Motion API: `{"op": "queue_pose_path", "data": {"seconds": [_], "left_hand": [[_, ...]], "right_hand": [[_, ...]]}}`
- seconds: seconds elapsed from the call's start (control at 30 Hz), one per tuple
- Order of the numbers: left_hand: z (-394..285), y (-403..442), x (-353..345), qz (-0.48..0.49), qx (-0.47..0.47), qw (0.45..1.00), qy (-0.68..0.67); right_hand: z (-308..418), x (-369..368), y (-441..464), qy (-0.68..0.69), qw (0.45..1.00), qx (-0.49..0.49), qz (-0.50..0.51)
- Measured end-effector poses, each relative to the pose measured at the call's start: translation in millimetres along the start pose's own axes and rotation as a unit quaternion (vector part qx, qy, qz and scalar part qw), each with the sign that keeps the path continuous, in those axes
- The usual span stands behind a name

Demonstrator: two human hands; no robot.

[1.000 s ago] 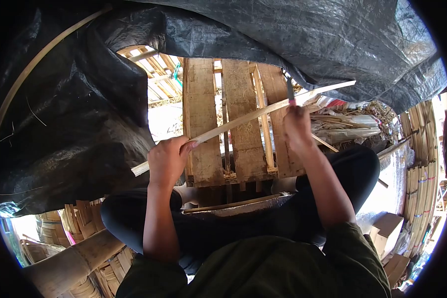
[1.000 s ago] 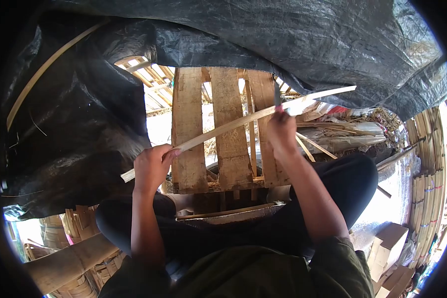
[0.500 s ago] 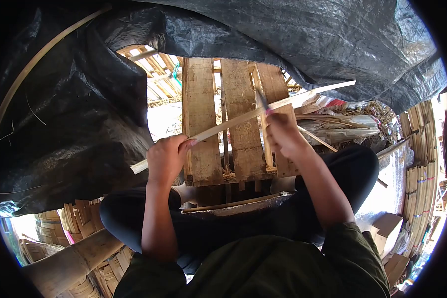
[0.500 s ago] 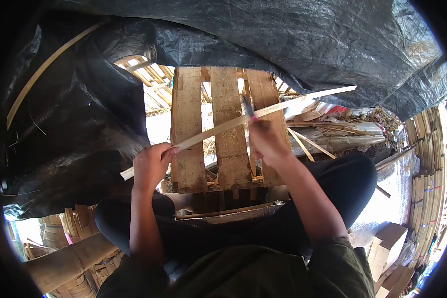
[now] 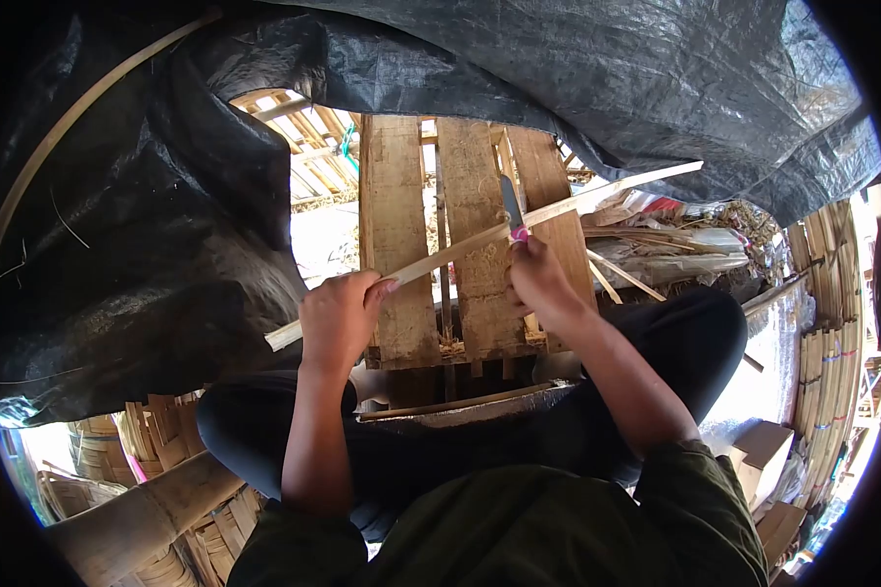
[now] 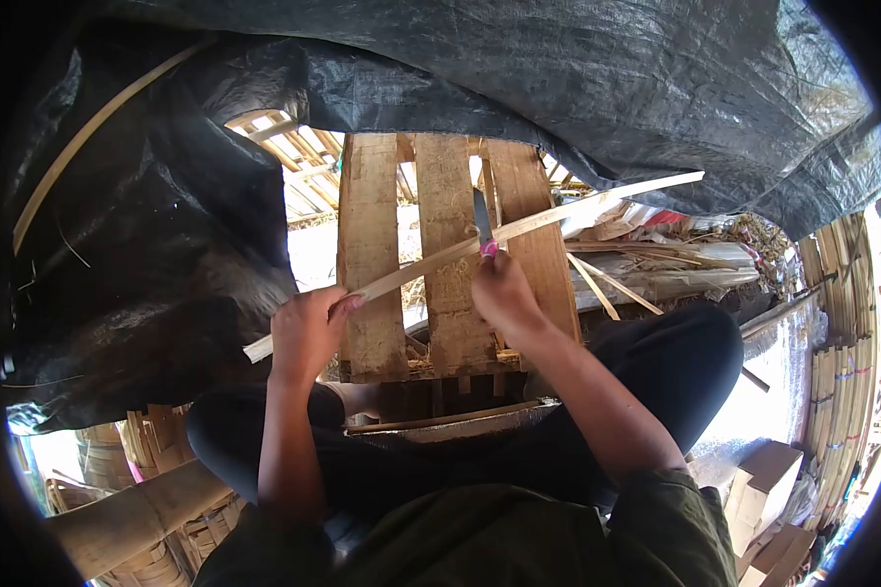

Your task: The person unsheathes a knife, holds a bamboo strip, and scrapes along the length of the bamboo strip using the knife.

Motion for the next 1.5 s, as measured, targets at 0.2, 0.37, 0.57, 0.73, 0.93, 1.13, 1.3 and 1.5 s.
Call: {"op": "queue_pose_path", "data": {"seconds": [0.2, 0.37, 0.57, 0.73, 0.93, 1.13, 1.3, 1.5], "left_hand": [[-1.2, 0.2, 6.2, 0.01, 0.008, 1.0, 0.015], [3.7, -0.8, 2.9, 0.002, -0.004, 1.0, -0.006], [-1.9, 1.0, 4.8, -0.016, -0.004, 1.0, 0.019], [3.4, 2.0, 4.1, 0.003, 0.002, 1.0, 0.005], [1.4, -1.0, -1.5, 0.0, 0.001, 1.0, -0.004], [-4.4, -0.8, 6.0, -0.016, -0.006, 1.0, 0.019], [-2.1, -1.2, 4.7, -0.003, 0.001, 1.0, 0.0], [-2.0, -2.6, -2.9, -0.031, -0.026, 0.999, 0.008]], "right_hand": [[12.6, 13.1, 3.3, 0.029, 0.997, 0.072, 0.006], [-13.6, -9.3, -13.8, -0.14, 0.98, -0.079, 0.121], [-9.4, -0.4, -3.5, -0.054, 0.997, 0.033, 0.051], [-5.0, 1.2, -12.4, 0.017, 0.997, 0.011, 0.071], [-21.1, -14.6, -14.7, -0.148, 0.98, -0.038, 0.127], [-5.5, 11.0, -3.4, 0.027, 0.995, 0.09, -0.034], [5.4, -4.0, -26.1, -0.038, 0.984, -0.108, 0.133], [-18.8, -8.1, -20.8, -0.101, 0.994, 0.02, 0.034]]}}
Point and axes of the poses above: each hand's wrist, its own y-axis towards the middle knuckle, its own x-axis out of the back of the hand, z = x × y, the point moved 4 cm from there along y, towards the middle knuckle, and after that the axes turned 1 degree about -x, right-handed, at the moved point
